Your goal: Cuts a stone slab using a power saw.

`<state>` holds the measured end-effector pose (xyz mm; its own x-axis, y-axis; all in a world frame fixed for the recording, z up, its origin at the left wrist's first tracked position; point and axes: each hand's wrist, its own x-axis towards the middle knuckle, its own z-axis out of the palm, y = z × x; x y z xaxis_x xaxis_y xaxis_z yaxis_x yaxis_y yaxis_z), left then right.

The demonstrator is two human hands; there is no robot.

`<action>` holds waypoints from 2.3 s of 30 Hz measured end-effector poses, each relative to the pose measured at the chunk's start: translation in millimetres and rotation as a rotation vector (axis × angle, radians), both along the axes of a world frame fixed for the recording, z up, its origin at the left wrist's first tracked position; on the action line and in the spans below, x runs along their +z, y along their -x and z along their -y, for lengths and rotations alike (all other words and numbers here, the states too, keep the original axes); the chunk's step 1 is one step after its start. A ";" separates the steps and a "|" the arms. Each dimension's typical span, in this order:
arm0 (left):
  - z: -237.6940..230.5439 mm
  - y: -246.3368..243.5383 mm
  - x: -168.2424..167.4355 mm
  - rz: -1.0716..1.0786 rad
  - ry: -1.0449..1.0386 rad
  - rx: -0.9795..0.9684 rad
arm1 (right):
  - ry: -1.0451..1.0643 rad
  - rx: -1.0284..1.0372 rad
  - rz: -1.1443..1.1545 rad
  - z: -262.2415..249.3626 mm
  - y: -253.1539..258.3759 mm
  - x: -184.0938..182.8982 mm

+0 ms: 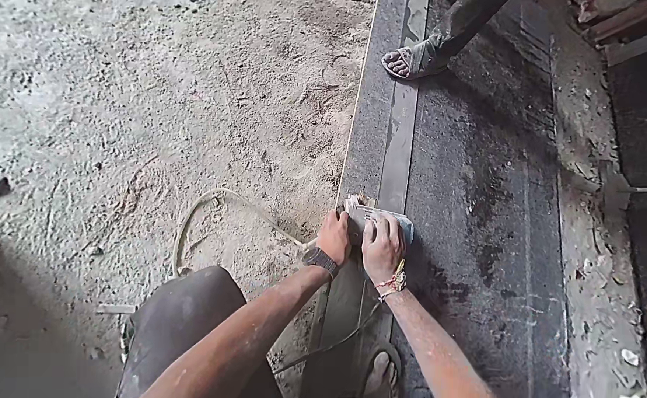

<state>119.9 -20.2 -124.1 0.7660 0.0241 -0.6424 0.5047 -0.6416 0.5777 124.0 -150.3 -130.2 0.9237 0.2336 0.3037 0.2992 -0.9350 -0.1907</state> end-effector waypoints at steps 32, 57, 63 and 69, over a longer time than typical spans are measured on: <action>0.3 -13.2 -0.5 0.020 -0.048 0.013 | -0.747 -0.606 -0.473 -10.8 10.5 -1.6; 0.6 -13.2 -25.4 0.239 -0.060 -0.008 | -0.674 -0.597 -0.298 -17.4 -5.6 -11.1; -0.6 -17.4 -29.1 0.229 -0.032 0.051 | -0.682 -0.590 -0.302 -18.0 -9.4 -11.1; -3.2 -22.0 -31.7 0.236 -0.027 0.057 | -0.691 -0.581 -0.281 -19.8 -13.2 -14.1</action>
<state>141.9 -17.0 -155.8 0.8919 0.0860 -0.4439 0.3930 -0.6330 0.6670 137.2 -130.5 -144.3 0.8994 -0.4345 -0.0488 -0.3193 -0.5763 -0.7523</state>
